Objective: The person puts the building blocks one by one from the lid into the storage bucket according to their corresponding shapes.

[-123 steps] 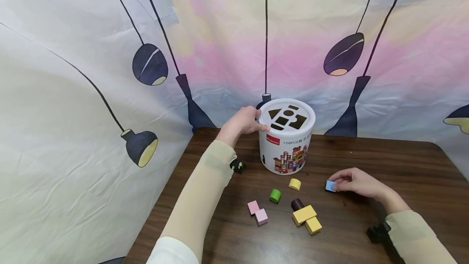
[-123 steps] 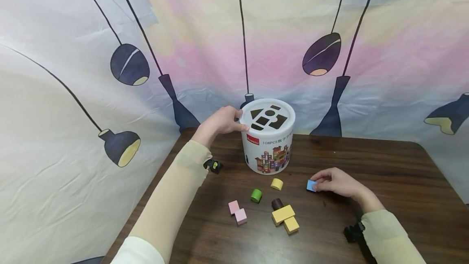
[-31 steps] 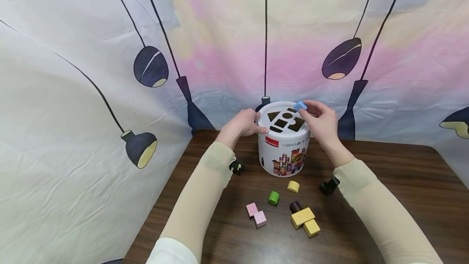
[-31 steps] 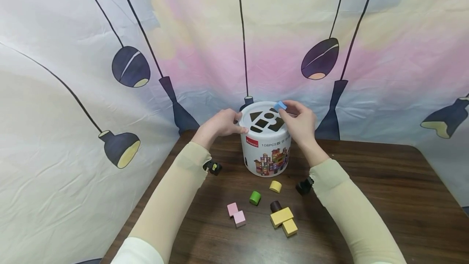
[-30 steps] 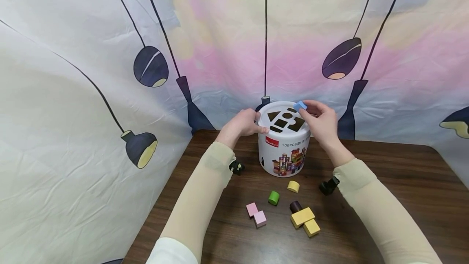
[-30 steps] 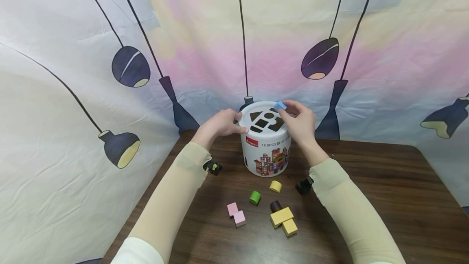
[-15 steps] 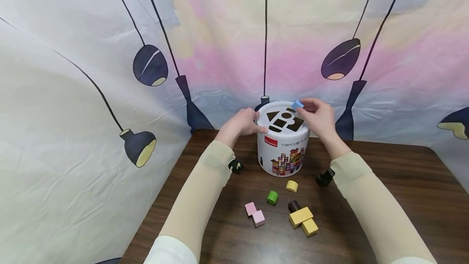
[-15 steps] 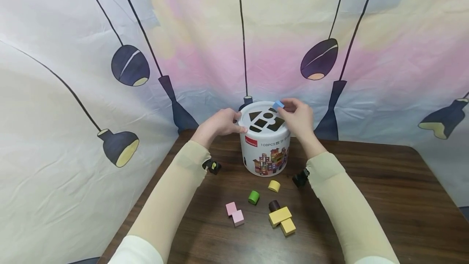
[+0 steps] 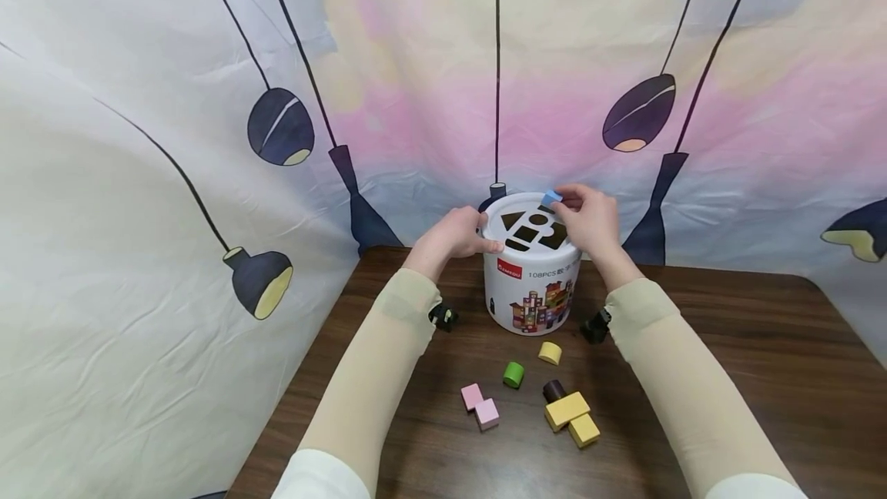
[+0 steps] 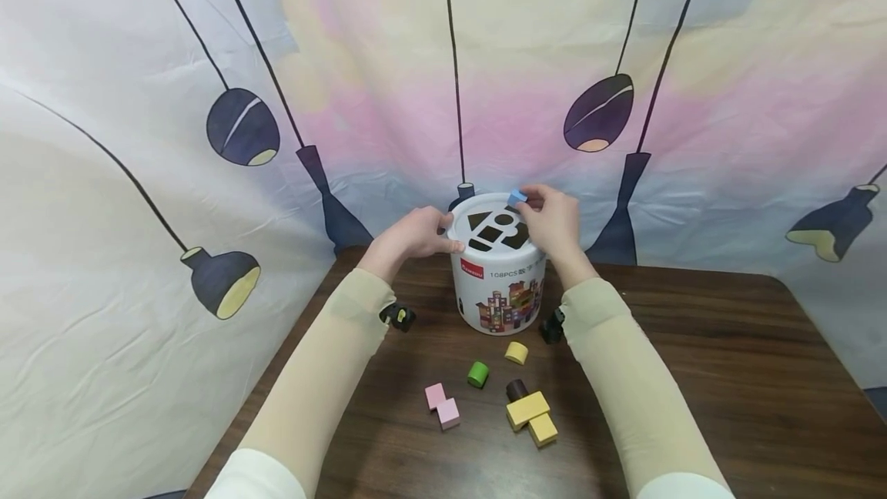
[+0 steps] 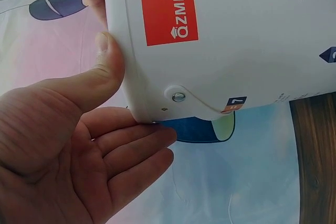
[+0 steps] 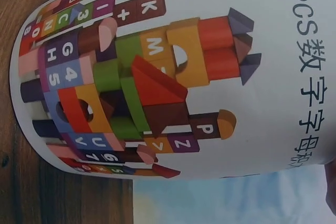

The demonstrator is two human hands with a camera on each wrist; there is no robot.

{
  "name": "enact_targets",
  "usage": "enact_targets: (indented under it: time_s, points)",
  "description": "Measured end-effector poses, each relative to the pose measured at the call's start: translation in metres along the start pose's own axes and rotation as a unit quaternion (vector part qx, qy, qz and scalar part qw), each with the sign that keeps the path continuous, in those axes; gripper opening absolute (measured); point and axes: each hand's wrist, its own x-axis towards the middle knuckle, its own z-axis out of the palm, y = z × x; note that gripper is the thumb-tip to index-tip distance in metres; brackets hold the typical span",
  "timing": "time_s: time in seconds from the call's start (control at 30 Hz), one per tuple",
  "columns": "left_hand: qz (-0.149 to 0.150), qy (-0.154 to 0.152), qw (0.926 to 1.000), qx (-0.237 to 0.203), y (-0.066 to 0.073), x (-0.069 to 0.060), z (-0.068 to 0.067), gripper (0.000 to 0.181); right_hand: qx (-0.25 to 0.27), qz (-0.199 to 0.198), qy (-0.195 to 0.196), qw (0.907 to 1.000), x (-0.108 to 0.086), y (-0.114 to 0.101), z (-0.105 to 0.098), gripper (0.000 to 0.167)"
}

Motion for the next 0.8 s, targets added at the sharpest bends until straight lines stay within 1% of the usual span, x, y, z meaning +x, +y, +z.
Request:
enact_targets:
  time_s: [0.1,0.4,0.57,0.8]
  points:
    - [-0.004,0.002,1.0,-0.004,-0.0008,-0.0005,0.0,0.051,-0.018,-0.003,-0.002,0.9998,0.0005,-0.0021,0.0006,0.035]
    - [-0.012,0.0,0.9999,-0.01,-0.0007,-0.0012,0.0009,0.07,-0.05,-0.001,-0.014,0.9987,-0.0002,-0.003,0.0014,0.032]
    - [-0.012,0.004,0.9998,-0.014,-0.001,-0.0012,0.0008,0.068,-0.058,-0.009,-0.01,0.9982,0.0,-0.0034,0.0016,0.032]
    - [-0.011,0.004,0.9999,-0.012,-0.001,0.0003,0.0008,0.069,-0.054,-0.011,-0.007,0.9985,0.0005,-0.0022,0.0021,0.034]
